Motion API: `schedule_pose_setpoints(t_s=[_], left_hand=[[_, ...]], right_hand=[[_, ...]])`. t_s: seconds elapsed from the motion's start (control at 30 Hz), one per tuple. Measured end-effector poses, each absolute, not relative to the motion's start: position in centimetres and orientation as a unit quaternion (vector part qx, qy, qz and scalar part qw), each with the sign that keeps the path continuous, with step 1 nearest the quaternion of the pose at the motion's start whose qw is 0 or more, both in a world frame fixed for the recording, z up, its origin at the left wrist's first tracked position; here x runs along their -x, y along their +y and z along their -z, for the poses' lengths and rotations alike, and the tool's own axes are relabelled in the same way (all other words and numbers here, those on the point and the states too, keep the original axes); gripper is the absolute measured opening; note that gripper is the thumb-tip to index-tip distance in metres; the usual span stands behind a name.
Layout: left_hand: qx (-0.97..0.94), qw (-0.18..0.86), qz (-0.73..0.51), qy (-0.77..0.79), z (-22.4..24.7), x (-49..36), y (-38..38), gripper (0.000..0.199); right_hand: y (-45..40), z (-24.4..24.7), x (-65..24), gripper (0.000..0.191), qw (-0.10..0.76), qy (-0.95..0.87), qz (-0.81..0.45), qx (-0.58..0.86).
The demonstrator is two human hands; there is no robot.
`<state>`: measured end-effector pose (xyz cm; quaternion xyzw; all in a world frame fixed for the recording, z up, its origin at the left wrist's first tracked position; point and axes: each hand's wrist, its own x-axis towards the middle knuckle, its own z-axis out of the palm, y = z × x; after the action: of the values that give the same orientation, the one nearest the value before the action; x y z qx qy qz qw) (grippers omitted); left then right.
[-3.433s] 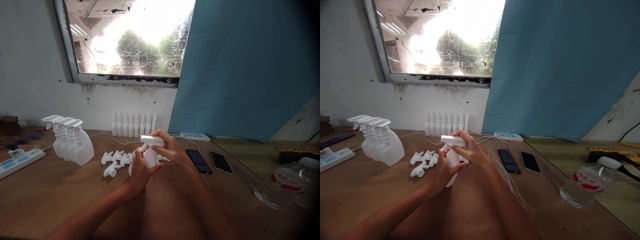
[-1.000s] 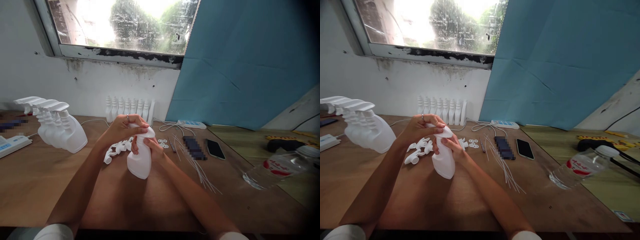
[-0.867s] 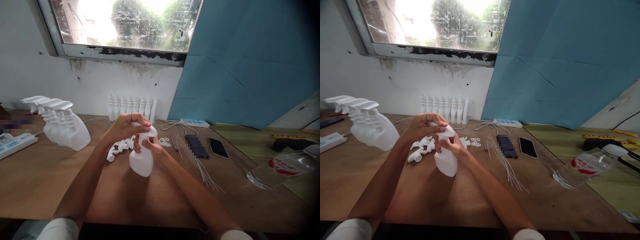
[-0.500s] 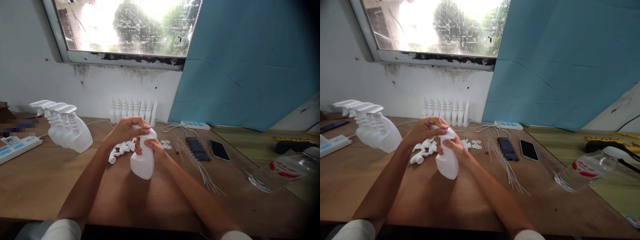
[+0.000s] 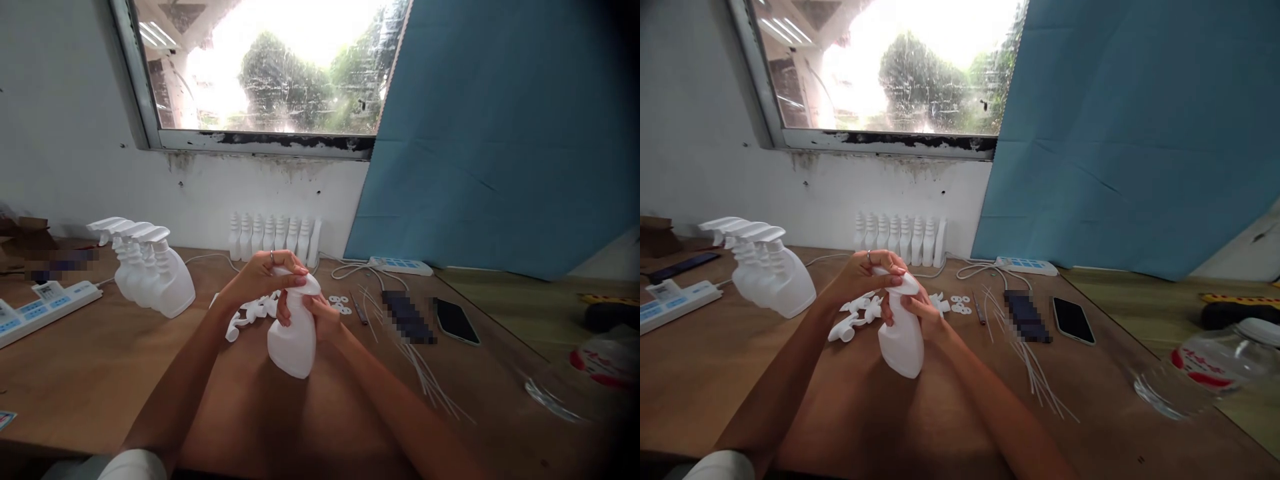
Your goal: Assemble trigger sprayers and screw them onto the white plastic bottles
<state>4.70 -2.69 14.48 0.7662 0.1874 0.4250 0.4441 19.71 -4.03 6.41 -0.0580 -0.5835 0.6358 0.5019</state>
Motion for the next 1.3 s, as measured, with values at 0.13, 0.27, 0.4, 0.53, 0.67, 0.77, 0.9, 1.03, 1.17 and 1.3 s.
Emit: schedule_pose_setpoints(t_s=[0.13, 0.27, 0.4, 0.53, 0.67, 0.77, 0.9, 1.03, 1.17, 1.3], left_hand=[[-0.766, 0.44, -0.428, 0.192, -14.66, -4.71, -2.92, 0.023], [-0.771, 0.447, -0.416, 0.183, -14.75, -4.59, -3.23, 0.021], [-0.78, 0.433, -0.426, 0.151, -14.58, -4.51, -3.08, 0.022], [-0.788, 0.413, -0.435, 0.137, -14.34, -4.54, -2.7, 0.021], [-0.795, 0.405, -0.431, 0.138, -14.37, -4.55, -2.67, 0.022], [-0.796, 0.404, -0.426, 0.145, -14.6, -4.54, -3.0, 0.024], [-0.794, 0.409, -0.419, 0.16, -14.75, -4.57, -3.41, 0.023], [-0.795, 0.406, -0.427, 0.144, -14.63, -4.63, -3.37, 0.021], [-0.794, 0.408, -0.425, 0.148, -14.63, -4.65, -3.45, 0.021], [-0.789, 0.412, -0.424, 0.166, -14.74, -4.59, -3.61, 0.021]], right_hand=[[-4.05, -6.41, -19.72, 0.026, 0.5, -0.57, -0.649, 0.052], [-4.06, -6.31, -19.6, 0.028, 0.496, -0.588, -0.635, 0.072], [-4.14, -6.31, -19.76, 0.038, 0.485, -0.57, -0.661, 0.062], [-4.3, -6.48, -19.64, 0.033, 0.481, -0.558, -0.672, 0.077], [-4.43, -6.67, -19.33, 0.032, 0.494, -0.564, -0.657, 0.08], [-4.38, -6.74, -19.4, 0.038, 0.476, -0.576, -0.661, 0.068], [-4.17, -6.68, -19.64, 0.037, 0.459, -0.562, -0.686, 0.058], [-4.18, -6.76, -19.62, 0.037, 0.453, -0.574, -0.679, 0.061], [-4.34, -6.94, -19.44, 0.038, 0.456, -0.586, -0.667, 0.066], [-4.53, -7.09, -19.26, 0.039, 0.464, -0.575, -0.669, 0.081]])
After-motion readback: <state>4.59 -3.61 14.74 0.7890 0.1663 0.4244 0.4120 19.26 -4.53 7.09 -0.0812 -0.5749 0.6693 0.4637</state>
